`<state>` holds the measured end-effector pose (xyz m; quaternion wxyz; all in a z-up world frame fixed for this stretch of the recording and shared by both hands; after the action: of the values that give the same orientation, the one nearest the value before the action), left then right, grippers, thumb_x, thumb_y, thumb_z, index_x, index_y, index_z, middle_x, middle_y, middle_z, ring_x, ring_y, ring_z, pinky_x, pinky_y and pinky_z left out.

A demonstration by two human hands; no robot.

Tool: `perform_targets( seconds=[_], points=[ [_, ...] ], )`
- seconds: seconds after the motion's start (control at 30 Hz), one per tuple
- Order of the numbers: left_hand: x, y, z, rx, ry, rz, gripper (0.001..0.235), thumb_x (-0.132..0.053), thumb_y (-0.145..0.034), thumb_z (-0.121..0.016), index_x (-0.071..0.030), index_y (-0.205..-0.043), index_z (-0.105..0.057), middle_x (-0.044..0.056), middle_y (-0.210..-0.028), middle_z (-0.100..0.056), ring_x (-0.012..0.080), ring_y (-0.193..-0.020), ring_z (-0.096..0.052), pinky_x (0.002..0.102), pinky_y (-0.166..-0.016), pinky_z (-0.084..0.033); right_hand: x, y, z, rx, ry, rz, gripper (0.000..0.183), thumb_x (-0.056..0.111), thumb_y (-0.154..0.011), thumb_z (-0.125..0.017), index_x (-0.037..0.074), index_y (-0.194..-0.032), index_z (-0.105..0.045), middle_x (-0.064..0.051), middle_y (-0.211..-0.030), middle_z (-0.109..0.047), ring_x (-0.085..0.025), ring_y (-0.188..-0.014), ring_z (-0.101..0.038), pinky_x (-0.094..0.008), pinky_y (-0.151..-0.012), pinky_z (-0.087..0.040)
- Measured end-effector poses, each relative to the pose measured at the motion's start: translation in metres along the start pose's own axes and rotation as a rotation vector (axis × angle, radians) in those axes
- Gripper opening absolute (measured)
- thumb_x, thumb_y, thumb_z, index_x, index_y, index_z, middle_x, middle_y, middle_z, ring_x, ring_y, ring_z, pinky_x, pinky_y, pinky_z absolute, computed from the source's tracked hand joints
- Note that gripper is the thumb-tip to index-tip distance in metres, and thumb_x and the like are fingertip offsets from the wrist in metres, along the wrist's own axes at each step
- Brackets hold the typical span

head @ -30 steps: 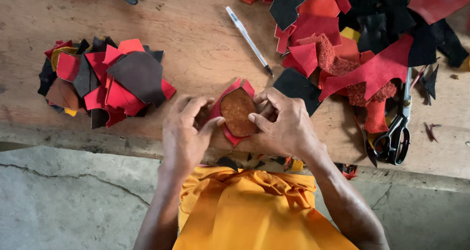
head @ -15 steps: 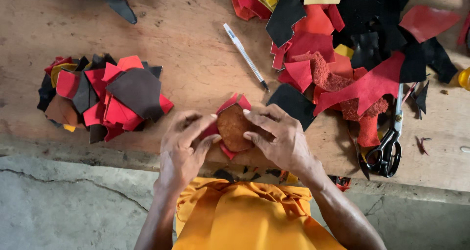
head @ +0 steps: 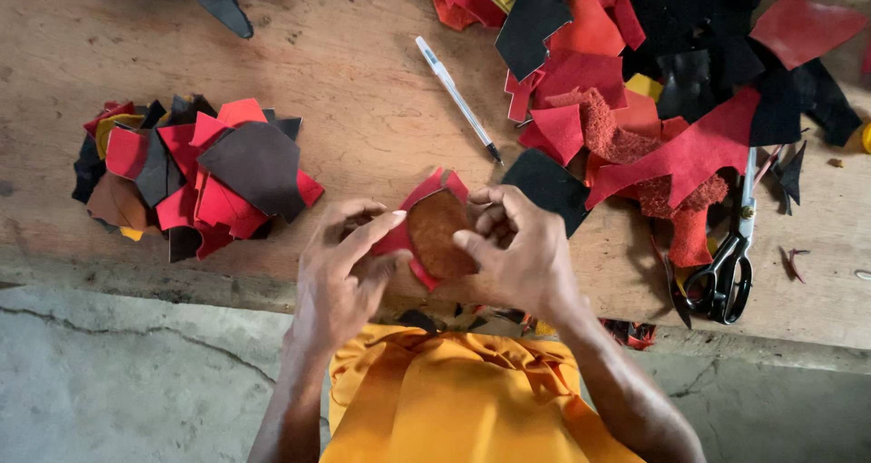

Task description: The person arranges red and black fabric pieces on a wooden table, using a black template to trace outlines with a white marker. They then use scissors to cut the marked fabric into specific shapes, handling the pieces and tools with both hands throughout the process.

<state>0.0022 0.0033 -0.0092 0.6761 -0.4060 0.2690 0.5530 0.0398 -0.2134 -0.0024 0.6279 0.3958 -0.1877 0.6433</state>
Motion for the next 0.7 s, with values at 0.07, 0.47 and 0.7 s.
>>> perform_targets(
  seconds=[0.07,0.47,0.7],
  points=[
    [-0.009,0.001,-0.002,0.027,-0.045,-0.115,0.052,-0.021,-0.076,-0.086,-0.014,-0.125,-0.069,0.015,-0.129,-0.062,0.0332,-0.109,-0.064,0.041,-0.088,-0.058,-0.008,-0.004,0.004,0.058,-0.211,-0.026,0.042,0.014,-0.085,-0.082,0.000,-0.122,-0.068,-0.004,-0.086,-0.073,-0.008,-0.070,-0.064,-0.024,-0.063,-0.057],
    [-0.032,-0.006,-0.010,0.040,0.333,0.327,0.026,-0.008,-0.091,-0.077,-0.003,-0.116,-0.070,0.008,-0.092,-0.075,0.0176,-0.082,-0.072,0.033,-0.073,-0.060,0.007,0.001,0.034,0.142,-0.366,0.312,0.031,0.007,-0.095,-0.067,-0.001,-0.124,-0.063,-0.003,-0.106,-0.064,-0.009,-0.096,-0.060,-0.023,-0.083,-0.051],
    [-0.025,-0.015,-0.001,-0.077,-0.093,0.109,0.043,-0.009,-0.090,-0.078,-0.001,-0.131,-0.065,0.015,-0.111,-0.067,0.0313,-0.101,-0.063,0.043,-0.087,-0.051,0.005,-0.006,0.003,-0.009,-0.129,0.187,0.042,0.010,-0.079,-0.087,0.005,-0.118,-0.072,-0.008,-0.098,-0.073,-0.015,-0.080,-0.069,-0.027,-0.069,-0.056]
  ],
)
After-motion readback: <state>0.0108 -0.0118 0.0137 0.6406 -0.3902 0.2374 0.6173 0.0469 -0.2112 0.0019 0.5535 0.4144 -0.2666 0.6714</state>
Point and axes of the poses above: each hand's wrist, its own y-axis away from the middle knuckle, its own z-axis out of the back of the hand, x = y × z, the point moved 2 cm from there along -y, towards the middle knuckle
